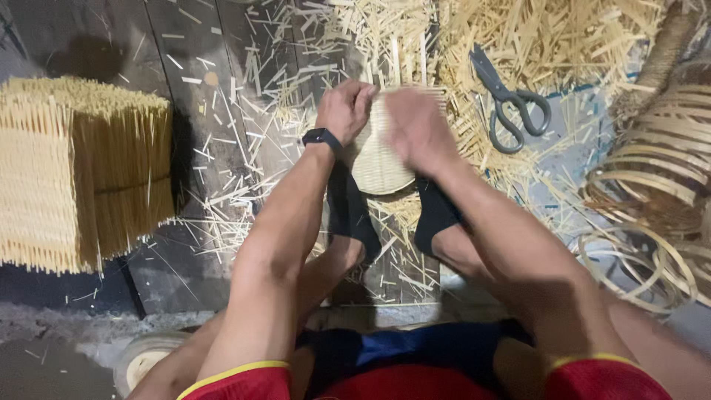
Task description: The person repeatedly places a circular bamboo mat over a wooden mold, trims the excess edges with shears, and stacks the finished mats. The process is repeated multiple times with new mats from a nearby stack.
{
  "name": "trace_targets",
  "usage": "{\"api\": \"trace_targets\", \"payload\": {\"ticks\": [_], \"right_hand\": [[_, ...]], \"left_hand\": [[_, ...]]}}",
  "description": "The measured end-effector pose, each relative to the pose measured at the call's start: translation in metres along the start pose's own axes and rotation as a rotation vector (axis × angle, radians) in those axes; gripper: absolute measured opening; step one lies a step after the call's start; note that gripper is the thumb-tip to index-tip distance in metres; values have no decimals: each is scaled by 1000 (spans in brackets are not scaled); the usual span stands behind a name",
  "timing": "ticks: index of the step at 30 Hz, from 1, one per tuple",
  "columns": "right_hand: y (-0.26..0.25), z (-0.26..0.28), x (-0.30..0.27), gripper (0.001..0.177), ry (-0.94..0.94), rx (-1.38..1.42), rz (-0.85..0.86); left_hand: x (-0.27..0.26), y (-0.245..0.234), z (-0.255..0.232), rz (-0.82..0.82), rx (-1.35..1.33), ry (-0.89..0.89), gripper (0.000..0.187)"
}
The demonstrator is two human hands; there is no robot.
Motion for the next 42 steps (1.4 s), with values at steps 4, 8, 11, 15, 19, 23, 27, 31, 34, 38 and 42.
{"api": "trace_targets", "payload": {"ticks": [4,8,11,15,19,23,27,31,34,38,42], "right_hand": [[32,-63,3,19,183,349,-438],[77,-106,-4,27,388,561,-340],[79,-105,-7,28,380,668,-339],[5,-97,-4,35,417,574,-527],[-156,-57,-70,29,96,537,-629],[-242,37,-174,29,68,515,-606],[-220,73,-225,29,185,590,-536],[-120,86,-263,29,343,733,-415],[-37,96,-274,30,425,833,-287],[17,97,-242,30,405,859,-255],[12,74,-221,31,375,784,-249]], "left_hand": [[13,5,20,-24,-148,-80,30],[28,24,43,47,-358,-144,31],[31,30,57,50,-429,-164,32],[12,30,65,44,-375,-272,38],[6,-1,1,-92,111,128,77],[-53,-86,-103,-289,-405,118,41],[-269,-188,-213,-91,-405,821,38],[-339,-189,-205,147,-118,477,40],[-355,-187,-150,145,-121,134,41],[-345,-197,-114,66,-146,12,43],[-313,-194,-96,23,-209,-2,45]]}}
Point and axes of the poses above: each hand's wrist, its own x-axis towards the middle knuckle, its own y-axis out of the palm, z = x × y, the point moved 8 cm from there along x, towards the middle knuckle, and after that the axes turned 10 degrees about -y, right-handed, at the moved point
